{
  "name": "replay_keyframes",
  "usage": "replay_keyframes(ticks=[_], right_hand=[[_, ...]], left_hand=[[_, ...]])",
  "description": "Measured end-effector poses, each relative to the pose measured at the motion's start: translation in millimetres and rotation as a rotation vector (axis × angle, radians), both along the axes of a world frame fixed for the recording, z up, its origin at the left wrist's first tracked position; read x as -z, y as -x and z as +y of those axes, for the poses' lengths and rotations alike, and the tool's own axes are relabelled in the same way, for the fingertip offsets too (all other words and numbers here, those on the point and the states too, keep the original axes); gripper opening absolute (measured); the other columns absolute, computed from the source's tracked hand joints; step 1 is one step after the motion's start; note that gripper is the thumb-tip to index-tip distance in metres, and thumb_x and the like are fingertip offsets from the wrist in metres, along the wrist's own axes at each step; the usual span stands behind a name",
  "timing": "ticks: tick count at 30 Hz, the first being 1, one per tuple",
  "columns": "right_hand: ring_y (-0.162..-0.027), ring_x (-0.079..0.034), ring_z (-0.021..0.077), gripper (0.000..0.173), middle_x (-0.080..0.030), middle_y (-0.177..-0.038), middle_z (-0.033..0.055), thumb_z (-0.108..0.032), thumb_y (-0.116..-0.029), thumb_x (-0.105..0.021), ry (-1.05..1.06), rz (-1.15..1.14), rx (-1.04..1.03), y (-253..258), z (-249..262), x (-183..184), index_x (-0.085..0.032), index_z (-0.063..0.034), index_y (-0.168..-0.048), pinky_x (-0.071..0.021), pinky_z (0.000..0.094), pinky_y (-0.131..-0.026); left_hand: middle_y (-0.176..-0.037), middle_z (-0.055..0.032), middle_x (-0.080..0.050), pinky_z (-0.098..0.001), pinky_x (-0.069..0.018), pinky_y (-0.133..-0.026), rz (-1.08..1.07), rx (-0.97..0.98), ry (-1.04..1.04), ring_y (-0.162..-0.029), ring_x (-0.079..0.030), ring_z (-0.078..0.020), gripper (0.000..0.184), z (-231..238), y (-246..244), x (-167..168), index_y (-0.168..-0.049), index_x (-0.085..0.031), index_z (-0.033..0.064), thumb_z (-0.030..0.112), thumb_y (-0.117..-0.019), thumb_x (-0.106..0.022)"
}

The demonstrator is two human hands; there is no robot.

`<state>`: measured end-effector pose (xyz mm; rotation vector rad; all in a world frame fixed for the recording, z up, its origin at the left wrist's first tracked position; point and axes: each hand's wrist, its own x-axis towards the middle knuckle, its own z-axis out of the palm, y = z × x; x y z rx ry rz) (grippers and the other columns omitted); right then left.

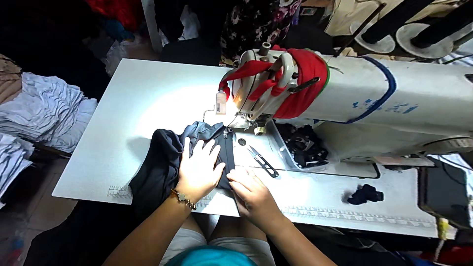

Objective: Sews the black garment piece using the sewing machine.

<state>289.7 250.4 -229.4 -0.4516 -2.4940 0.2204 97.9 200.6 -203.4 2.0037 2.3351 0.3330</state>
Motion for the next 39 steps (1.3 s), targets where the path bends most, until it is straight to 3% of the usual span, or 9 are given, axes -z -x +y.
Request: replay_keyframes(ticks=[6,9,11,14,29,36,38,39], right_hand=[[-0.118,-0.069,0.0299,0.02,-0.075,-0.116,0.0147,-0.008,-0.0827,-0.061,0.022,-0.012,-0.004,6.1,10.1,0.0,-0.077,-0.0012,-0.093,-0.047,0.055,-0.109],[-0.119,-0.069,0.0304,0.022,-0.074,-0.117,0.0152,-0.008,-0.0821,-0.061,0.009,-0.015,-0.028,6.0,11.7,-0.5,-0.077,-0.0007,-0.095,-0.0449,0.0548,-0.11],[-0.118,-0.069,0.0301,0.022,-0.075,-0.117,0.0151,-0.007,-0.0804,-0.062,-0.008,-0.022,-0.044,3.5,11.9,-1.3,-0.077,-0.0008,-0.096,-0.0443,0.0552,-0.111],[-0.118,-0.069,0.0295,0.021,-0.075,-0.116,0.0145,-0.006,-0.081,-0.062,-0.011,-0.021,-0.055,1.8,12.2,-1.3,-0.077,-0.0015,-0.094,-0.0439,0.0547,-0.112],[-0.12,-0.067,0.0313,0.023,-0.074,-0.118,0.0153,-0.008,-0.0866,-0.058,0.026,-0.011,0.014,19.2,27.7,-2.5,-0.078,-0.0017,-0.095,-0.0473,0.0486,-0.11],[-0.123,-0.065,0.0379,0.023,-0.072,-0.122,0.0198,-0.004,-0.0893,-0.059,0.033,-0.055,0.036,31.7,40.2,-5.6,-0.077,0.0029,-0.101,-0.0421,0.0562,-0.113],[-0.123,-0.065,0.0397,0.023,-0.072,-0.122,0.0214,-0.003,-0.0909,-0.058,0.03,-0.043,0.03,34.8,45.2,-4.7,-0.077,0.0044,-0.103,-0.0396,0.0597,-0.114],[-0.123,-0.065,0.0399,0.023,-0.072,-0.122,0.0218,-0.003,-0.0913,-0.058,0.03,-0.036,0.021,35.6,47.8,-4.5,-0.077,0.0047,-0.103,-0.039,0.0606,-0.114]], left_hand=[[-0.164,0.0012,-0.04,-0.0698,0.0009,-0.122,-0.015,-0.004,0.046,-0.155,-0.028,-0.0316,0.056,10.3,3.2,-2.2,-0.155,-0.049,0.0201,0.049,-0.1069,-0.04],[-0.156,0.0024,-0.052,-0.0779,-0.0043,-0.117,-0.047,0.09,-0.106,-0.151,-0.036,-0.0355,0.043,3.8,-0.6,2.2,-0.147,-0.059,0.0246,0.031,-0.1054,-0.052],[-0.149,0.0042,-0.059,-0.074,-0.0072,-0.12,-0.052,0.082,-0.102,-0.148,-0.042,-0.0308,0.039,-4.2,-3.3,1.3,-0.143,-0.063,0.0228,0.028,-0.1065,-0.05],[-0.152,0.0047,-0.056,-0.0695,-0.0058,-0.122,-0.048,0.066,-0.057,-0.151,-0.039,-0.027,0.042,-10.2,-1.8,0.3,-0.146,-0.06,0.0201,0.03,-0.1081,-0.044],[-0.155,0.0067,-0.052,-0.0704,-0.0043,-0.122,-0.03,0.078,-0.038,-0.151,-0.038,-0.0262,0.045,16.9,17.6,2.3,-0.149,-0.056,0.0223,0.033,-0.1096,-0.037],[-0.158,0.0071,-0.049,-0.0701,-0.0009,-0.121,-0.054,0.069,0.023,-0.153,-0.033,-0.0267,0.046,33.0,28.0,-1.2,-0.151,-0.054,0.0233,0.033,-0.1103,-0.035],[-0.159,0.004,-0.048,-0.0701,-0.0011,-0.122,-0.051,0.094,0.05,-0.154,-0.032,-0.0279,0.047,31.0,32.1,-5.0,-0.151,-0.054,0.0217,0.035,-0.1105,-0.035],[-0.156,-0.0011,-0.052,-0.0704,-0.0053,-0.122,-0.04,0.128,0.021,-0.152,-0.036,-0.0305,0.045,27.2,35.6,-6.6,-0.146,-0.059,0.018,0.035,-0.1094,-0.039]])
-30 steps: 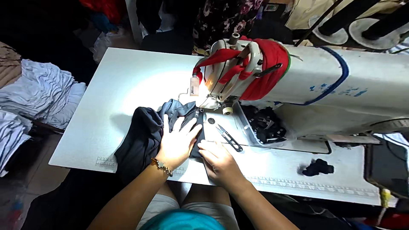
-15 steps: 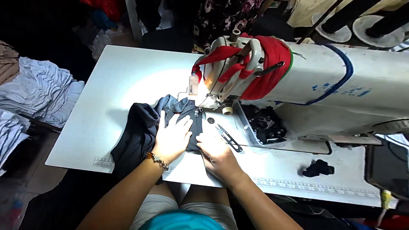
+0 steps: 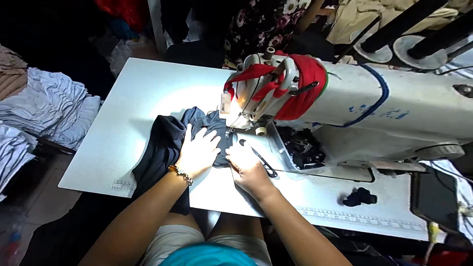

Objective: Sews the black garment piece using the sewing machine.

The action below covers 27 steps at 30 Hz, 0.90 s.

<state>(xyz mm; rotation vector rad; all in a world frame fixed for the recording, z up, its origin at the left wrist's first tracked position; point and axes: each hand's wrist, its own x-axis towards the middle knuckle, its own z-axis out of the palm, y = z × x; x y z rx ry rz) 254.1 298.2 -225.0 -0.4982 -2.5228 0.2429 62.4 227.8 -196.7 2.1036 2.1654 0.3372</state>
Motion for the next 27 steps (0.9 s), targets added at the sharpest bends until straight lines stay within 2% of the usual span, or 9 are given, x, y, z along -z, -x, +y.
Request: replay_keyframes(ticks=[2,4,6,9,12,15,17,19,27], right_hand=[[-0.121,-0.066,0.0386,0.023,-0.073,-0.121,0.0208,-0.003,-0.0909,-0.058,-0.017,0.015,-0.022,0.5,4.8,1.3,-0.077,0.0043,-0.101,-0.04,0.06,-0.114],[-0.121,-0.067,0.0377,0.021,-0.073,-0.12,0.0198,-0.003,-0.0904,-0.058,-0.025,0.019,-0.033,-0.7,6.8,3.0,-0.076,0.0036,-0.1,-0.04,0.0594,-0.114],[-0.122,-0.066,0.0374,0.02,-0.073,-0.12,0.0197,-0.002,-0.0911,-0.059,-0.021,-0.002,-0.034,0.3,7.5,1.5,-0.076,0.0027,-0.101,-0.0364,0.0619,-0.116],[-0.121,-0.065,0.0383,0.024,-0.073,-0.12,0.0185,-0.009,-0.0909,-0.061,-0.018,-0.018,-0.044,3.4,0.0,-4.7,-0.077,-0.0045,-0.108,-0.0333,0.0682,-0.114],[-0.11,-0.07,0.0321,0.017,-0.076,-0.106,0.0122,-0.012,-0.0848,-0.066,-0.05,0.049,-0.082,-4.7,-24.6,-5.5,-0.077,-0.0067,-0.096,-0.051,0.0558,-0.1],[-0.109,-0.07,0.0278,0.014,-0.075,-0.101,0.008,-0.011,-0.0869,-0.062,-0.035,0.076,-0.128,-22.9,-45.0,3.9,-0.075,-0.0071,-0.091,-0.0478,0.0588,-0.104],[-0.117,-0.07,0.0276,0.016,-0.076,-0.11,0.0086,-0.009,-0.0883,-0.061,-0.029,0.056,-0.136,-34.6,-49.9,5.4,-0.076,-0.0064,-0.094,-0.0418,0.0613,-0.112],[-0.118,-0.07,0.0268,0.017,-0.076,-0.112,0.0087,-0.009,-0.0881,-0.06,-0.041,0.031,-0.127,-40.8,-49.1,3.1,-0.076,-0.0066,-0.095,-0.0416,0.0603,-0.113],[-0.119,-0.068,0.0292,0.02,-0.075,-0.117,0.0123,-0.01,-0.0865,-0.06,0.009,0.025,-0.072,-32.7,-29.8,4.4,-0.077,-0.0034,-0.094,-0.0418,0.0586,-0.112]], left_hand=[[-0.132,-0.0127,-0.068,-0.0711,-0.0187,-0.119,0.036,0.103,-0.154,-0.138,-0.054,-0.0361,0.036,-11.9,9.7,-4.0,-0.118,-0.074,0.0085,0.034,-0.1045,-0.052],[-0.096,-0.0145,-0.072,-0.0725,-0.0259,-0.116,0.096,0.244,-0.3,-0.114,-0.066,-0.0372,0.027,-25.5,17.8,-12.7,-0.093,-0.073,0.006,0.029,-0.0992,-0.061],[-0.077,-0.0079,-0.064,-0.0674,-0.0283,-0.116,0.113,0.351,-0.254,-0.093,-0.067,-0.0312,0.025,-37.6,16.6,-31.0,-0.084,-0.07,0.0083,0.027,-0.0991,-0.061],[-0.072,-0.0001,-0.065,-0.0648,-0.0272,-0.118,0.012,0.487,-0.17,-0.088,-0.068,-0.0226,0.023,-48.9,1.0,-43.2,-0.08,-0.07,0.0121,0.026,-0.0968,-0.064],[-0.083,0.0013,-0.069,-0.0685,-0.0191,-0.121,-0.12,0.499,-0.251,-0.109,-0.065,-0.0232,0.023,-45.9,-10.8,-33.4,-0.084,-0.073,0.0142,0.025,-0.0956,-0.057],[-0.123,0.0001,-0.073,-0.071,-0.0145,-0.122,-0.152,0.289,-0.288,-0.14,-0.051,-0.0278,0.033,-46.0,-13.7,-10.7,-0.114,-0.075,0.0168,0.032,-0.1032,-0.048],[-0.149,-0.0011,-0.059,-0.0668,-0.01,-0.124,-0.061,0.159,-0.202,-0.151,-0.038,-0.0294,0.046,-51.1,-16.2,7.7,-0.139,-0.066,0.0216,0.041,-0.1083,-0.038],[-0.155,-0.0011,-0.053,-0.0646,-0.008,-0.125,-0.026,0.088,-0.172,-0.154,-0.033,-0.0275,0.049,-56.0,-24.0,16.7,-0.146,-0.06,0.023,0.042,-0.1085,-0.036],[-0.159,0.0005,-0.048,-0.0657,-0.0035,-0.124,-0.011,0.007,-0.08,-0.155,-0.029,-0.0294,0.049,-39.3,-28.1,13.4,-0.151,-0.055,0.0251,0.041,-0.1097,-0.034]])
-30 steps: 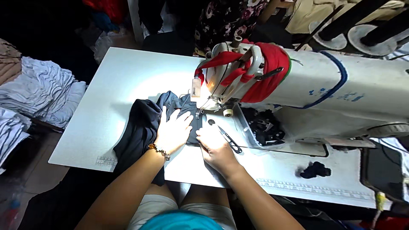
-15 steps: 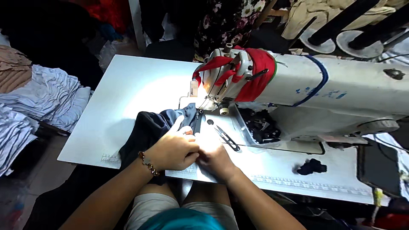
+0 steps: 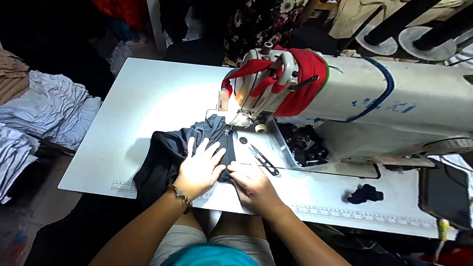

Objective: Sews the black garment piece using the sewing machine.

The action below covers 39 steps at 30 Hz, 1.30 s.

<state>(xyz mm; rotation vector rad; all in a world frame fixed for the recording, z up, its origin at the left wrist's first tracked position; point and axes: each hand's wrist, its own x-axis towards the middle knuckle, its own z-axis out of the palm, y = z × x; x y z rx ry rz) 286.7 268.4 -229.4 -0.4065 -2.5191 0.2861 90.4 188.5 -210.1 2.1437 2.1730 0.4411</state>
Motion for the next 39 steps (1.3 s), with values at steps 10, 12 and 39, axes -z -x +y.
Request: replay_keyframes(ticks=[10,12,39], right_hand=[[-0.12,-0.067,0.0303,0.022,-0.075,-0.118,0.0132,-0.01,-0.0882,-0.059,0.029,0.002,0.052,13.7,10.9,-1.7,-0.079,-0.0029,-0.095,-0.0477,0.0505,-0.109],[-0.121,-0.067,0.0318,0.022,-0.074,-0.118,0.0145,-0.011,-0.09,-0.059,0.037,-0.007,0.071,18.8,15.1,-2.9,-0.078,-0.0016,-0.095,-0.0463,0.0523,-0.11],[-0.118,-0.069,0.0273,0.017,-0.076,-0.113,0.0105,-0.011,-0.0869,-0.06,-0.008,0.0,0.006,-7.7,-10.4,-2.7,-0.076,-0.0043,-0.089,-0.0426,0.059,-0.111]], left_hand=[[-0.16,0.002,-0.046,-0.0662,-0.0011,-0.124,0.0,-0.017,0.048,-0.156,-0.027,-0.0296,0.048,20.1,11.8,-2.7,-0.152,-0.052,0.0278,0.041,-0.1097,-0.033],[-0.161,0.0021,-0.046,-0.0663,-0.0003,-0.124,0.001,-0.02,0.06,-0.156,-0.027,-0.03,0.049,25.9,15.2,-3.1,-0.153,-0.051,0.0283,0.041,-0.1097,-0.033],[-0.142,-0.0001,-0.064,-0.0738,-0.0137,-0.119,0.039,0.101,-0.161,-0.144,-0.048,-0.0267,0.048,-18.6,5.5,1.2,-0.133,-0.07,0.0206,0.04,-0.1062,-0.035]])
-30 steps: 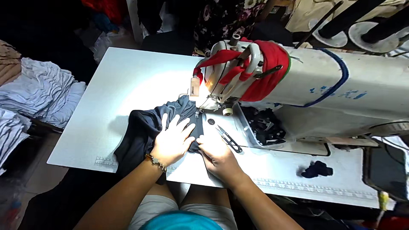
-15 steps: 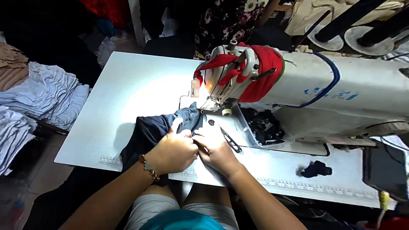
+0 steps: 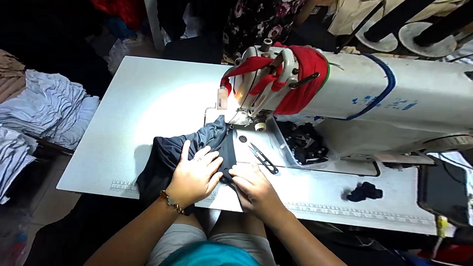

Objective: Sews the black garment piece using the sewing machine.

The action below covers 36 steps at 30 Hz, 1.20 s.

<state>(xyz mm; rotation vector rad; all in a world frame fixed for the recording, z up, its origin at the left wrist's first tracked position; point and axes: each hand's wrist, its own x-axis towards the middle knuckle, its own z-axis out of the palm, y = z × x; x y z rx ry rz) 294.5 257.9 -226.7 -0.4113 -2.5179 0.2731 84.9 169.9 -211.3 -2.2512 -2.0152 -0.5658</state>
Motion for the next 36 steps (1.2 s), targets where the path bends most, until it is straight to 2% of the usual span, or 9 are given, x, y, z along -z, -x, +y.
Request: replay_keyframes(ticks=[5,8,10,16,23,26,29,32,36], right_hand=[[-0.12,-0.068,0.0309,0.021,-0.075,-0.116,0.0135,-0.011,-0.0875,-0.059,0.026,-0.006,0.023,12.3,12.3,-0.5,-0.077,-0.0027,-0.093,-0.041,0.0581,-0.113],[-0.121,-0.066,0.031,0.022,-0.074,-0.118,0.0133,-0.011,-0.0889,-0.058,0.038,-0.008,0.031,15.2,15.9,-0.8,-0.077,-0.0032,-0.093,-0.0435,0.055,-0.112],[-0.122,-0.066,0.0313,0.023,-0.074,-0.118,0.0129,-0.012,-0.0888,-0.057,0.046,-0.009,0.033,14.4,16.2,-0.9,-0.078,-0.0035,-0.094,-0.0432,0.0545,-0.112],[-0.121,-0.067,0.0297,0.022,-0.075,-0.116,0.0136,-0.01,-0.0895,-0.057,0.05,0.015,0.05,17.5,23.6,1.0,-0.078,-0.0024,-0.092,-0.0457,0.0497,-0.111],[-0.124,-0.065,0.034,0.023,-0.074,-0.119,0.0166,-0.01,-0.0945,-0.057,0.057,-0.014,0.067,30.6,38.5,-1.7,-0.077,0.001,-0.098,-0.04,0.055,-0.115],[-0.121,-0.066,0.0363,0.024,-0.073,-0.118,0.0179,-0.011,-0.0937,-0.058,0.021,-0.027,0.092,28.9,34.8,-0.6,-0.078,-0.0003,-0.1,-0.0446,0.055,-0.112],[-0.11,-0.069,0.0368,0.023,-0.073,-0.111,0.0185,-0.008,-0.0914,-0.061,-0.036,-0.032,0.118,26.8,29.5,0.9,-0.078,0.0004,-0.104,-0.051,0.0531,-0.103],[-0.113,-0.068,0.0398,0.024,-0.074,-0.111,0.0197,-0.006,-0.0903,-0.059,-0.034,-0.022,0.125,28.0,32.3,3.6,-0.078,0.0012,-0.104,-0.0425,0.0578,-0.112],[-0.114,-0.068,0.0373,0.023,-0.075,-0.108,0.0167,-0.007,-0.0933,-0.057,-0.064,-0.035,0.137,34.8,42.4,1.6,-0.078,-0.0008,-0.103,-0.037,0.0593,-0.115]], left_hand=[[-0.144,-0.0008,-0.063,-0.0737,-0.0091,-0.12,-0.009,-0.072,0.026,-0.145,-0.047,-0.0271,0.049,8.7,2.7,-1.1,-0.139,-0.065,0.021,0.043,-0.1078,-0.036],[-0.149,-0.0022,-0.058,-0.075,-0.0045,-0.119,0.014,-0.066,0.118,-0.149,-0.041,-0.0294,0.05,10.1,4.9,-5.7,-0.151,-0.053,0.0333,0.048,-0.1079,-0.032],[-0.15,-0.0031,-0.057,-0.0752,-0.0039,-0.119,0.017,-0.057,0.141,-0.149,-0.04,-0.0308,0.049,10.7,5.2,-6.3,-0.147,-0.057,0.0349,0.05,-0.1078,-0.032],[-0.155,-0.0026,-0.052,-0.0743,-0.0012,-0.12,0.015,-0.081,0.209,-0.152,-0.035,-0.0296,0.049,18.3,4.7,-11.9,-0.148,-0.057,0.0336,0.048,-0.1087,-0.032],[-0.156,-0.0015,-0.052,-0.0759,-0.0029,-0.118,0.032,-0.098,0.212,-0.152,-0.036,-0.0302,0.05,35.6,14.2,-10.3,-0.15,-0.054,0.0344,0.049,-0.1088,-0.029],[-0.15,0.0002,-0.058,-0.08,-0.0103,-0.114,0.081,0.023,0.077,-0.146,-0.043,-0.0354,0.043,29.1,11.9,-6.0,-0.144,-0.061,0.027,0.038,-0.1066,-0.043],[-0.145,0.0028,-0.062,-0.0747,-0.011,-0.118,0.063,0.027,0.104,-0.144,-0.047,-0.029,0.041,24.7,8.5,-7.7,-0.14,-0.065,0.0207,0.035,-0.1055,-0.047],[-0.144,0.0028,-0.062,-0.0732,-0.0109,-0.119,0.036,-0.013,0.136,-0.144,-0.048,-0.0268,0.043,28.6,8.2,-9.2,-0.139,-0.065,0.0199,0.036,-0.1065,-0.042],[-0.147,0.0044,-0.06,-0.074,-0.0088,-0.119,0.06,-0.041,0.165,-0.146,-0.045,-0.0265,0.045,38.1,11.6,-8.7,-0.142,-0.063,0.0229,0.038,-0.1081,-0.037]])
